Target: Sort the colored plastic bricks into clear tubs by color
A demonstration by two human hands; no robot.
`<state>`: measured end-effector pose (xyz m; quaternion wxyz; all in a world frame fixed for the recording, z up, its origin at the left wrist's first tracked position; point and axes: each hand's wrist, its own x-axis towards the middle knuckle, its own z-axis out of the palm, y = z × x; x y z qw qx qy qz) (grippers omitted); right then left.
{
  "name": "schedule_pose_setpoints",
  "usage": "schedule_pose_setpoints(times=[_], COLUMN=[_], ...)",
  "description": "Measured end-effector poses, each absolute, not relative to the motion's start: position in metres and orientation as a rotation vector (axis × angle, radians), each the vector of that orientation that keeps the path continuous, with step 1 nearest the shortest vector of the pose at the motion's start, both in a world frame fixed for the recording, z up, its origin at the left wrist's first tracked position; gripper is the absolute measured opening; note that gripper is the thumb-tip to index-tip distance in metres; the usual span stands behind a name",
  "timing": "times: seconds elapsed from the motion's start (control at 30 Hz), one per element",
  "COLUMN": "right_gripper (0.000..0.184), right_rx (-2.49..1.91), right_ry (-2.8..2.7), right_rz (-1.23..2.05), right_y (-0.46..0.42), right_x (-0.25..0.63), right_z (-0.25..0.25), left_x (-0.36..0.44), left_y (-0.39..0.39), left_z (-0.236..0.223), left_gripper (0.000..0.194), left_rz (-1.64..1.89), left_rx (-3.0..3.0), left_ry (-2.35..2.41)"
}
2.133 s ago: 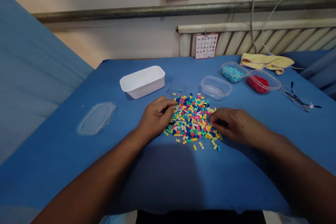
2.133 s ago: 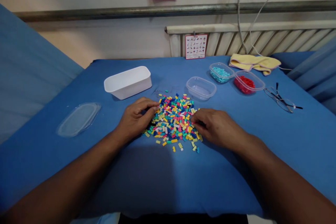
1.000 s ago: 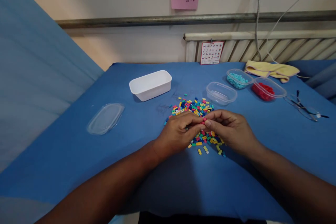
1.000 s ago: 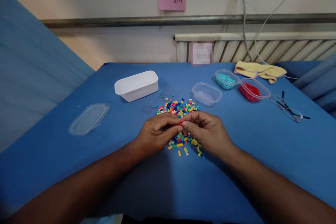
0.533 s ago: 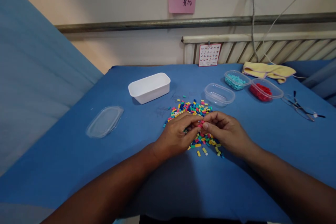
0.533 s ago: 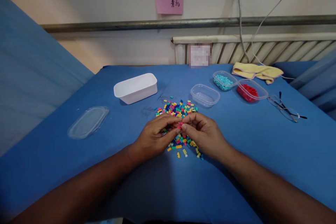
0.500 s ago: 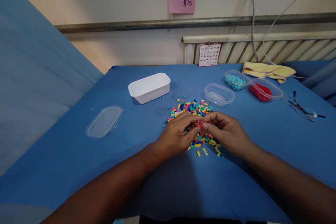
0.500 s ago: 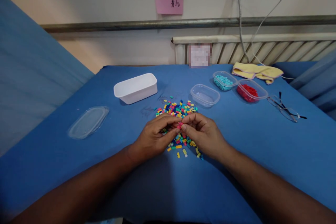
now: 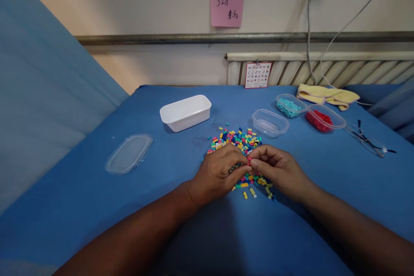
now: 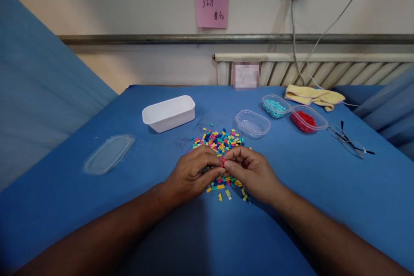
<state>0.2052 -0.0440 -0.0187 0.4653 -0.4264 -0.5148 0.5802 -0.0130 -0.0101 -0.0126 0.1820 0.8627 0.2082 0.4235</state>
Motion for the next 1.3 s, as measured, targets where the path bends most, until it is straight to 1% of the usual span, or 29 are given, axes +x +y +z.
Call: schedule_pose_setpoints(times=[0.17, 0.37, 0.43, 0.6, 0.7, 0.8, 0.9, 1.0, 1.1, 1.2, 1.3], right_gripper=[0.036, 0.036, 0.033, 0.024, 0.019, 0.021, 0.027, 0.030, 0.029, 0.033, 0.034], right_rx=[-1.060, -1.146, -1.195, -1.410, -1.531, -1.636, -1.674, -1.610, -1.499, -1.439, -1.608], right_ry=[-1.264, -1.327, -1.374, -1.639, -1.903, -2.111, -2.224, -2.180, -2.181, -2.424, -2.665], right_rz=[1.369, 1.228, 1.088, 0.556, 0.320, 0.160, 0.062, -0.022, 0.036, 0.125, 0.065], right_y=[-0.045, -0.046, -0.038, 0.008, 0.038, 0.057, 0.064, 0.063, 0.058, 0.056, 0.054], right_x=[0.206, 0.208, 0.221, 0.275, 0.300, 0.310, 0.311, 0.299, 0.269, 0.232, 0.208], right_z=[-0.016, -0.008, 0.001, 0.030, 0.038, 0.040, 0.046, 0.055, 0.058, 0.050, 0.035], left_x=[-0.012, -0.013, -0.014, -0.019, -0.027, -0.038, -0.047, -0.050, -0.047, -0.045, -0.045], left_y=[-0.012, -0.012, -0.012, -0.007, 0.004, 0.019, 0.036, 0.049, 0.055, 0.055, 0.053], left_z=[-0.012, -0.012, -0.012, -0.011, -0.009, -0.008, -0.011, -0.015, -0.018, -0.019, -0.019], left_gripper=[0.005, 0.011, 0.011, 0.011, 0.011, 0.013, 0.015, 0.018, 0.023, 0.023, 0.023], left_rz=[1.158, 1.108, 1.123, 1.165, 1.254, 1.342, 1.398, 1.398, 1.363, 1.352, 1.356], left_rx=[2.491, 2.495, 2.489, 2.456, 2.366, 2.197, 1.961, 1.752, 1.670, 1.683, 1.691], left_ry=[0.602, 0.648, 0.661, 0.699, 0.842, 1.065, 1.263, 1.378, 1.402, 1.398, 1.391])
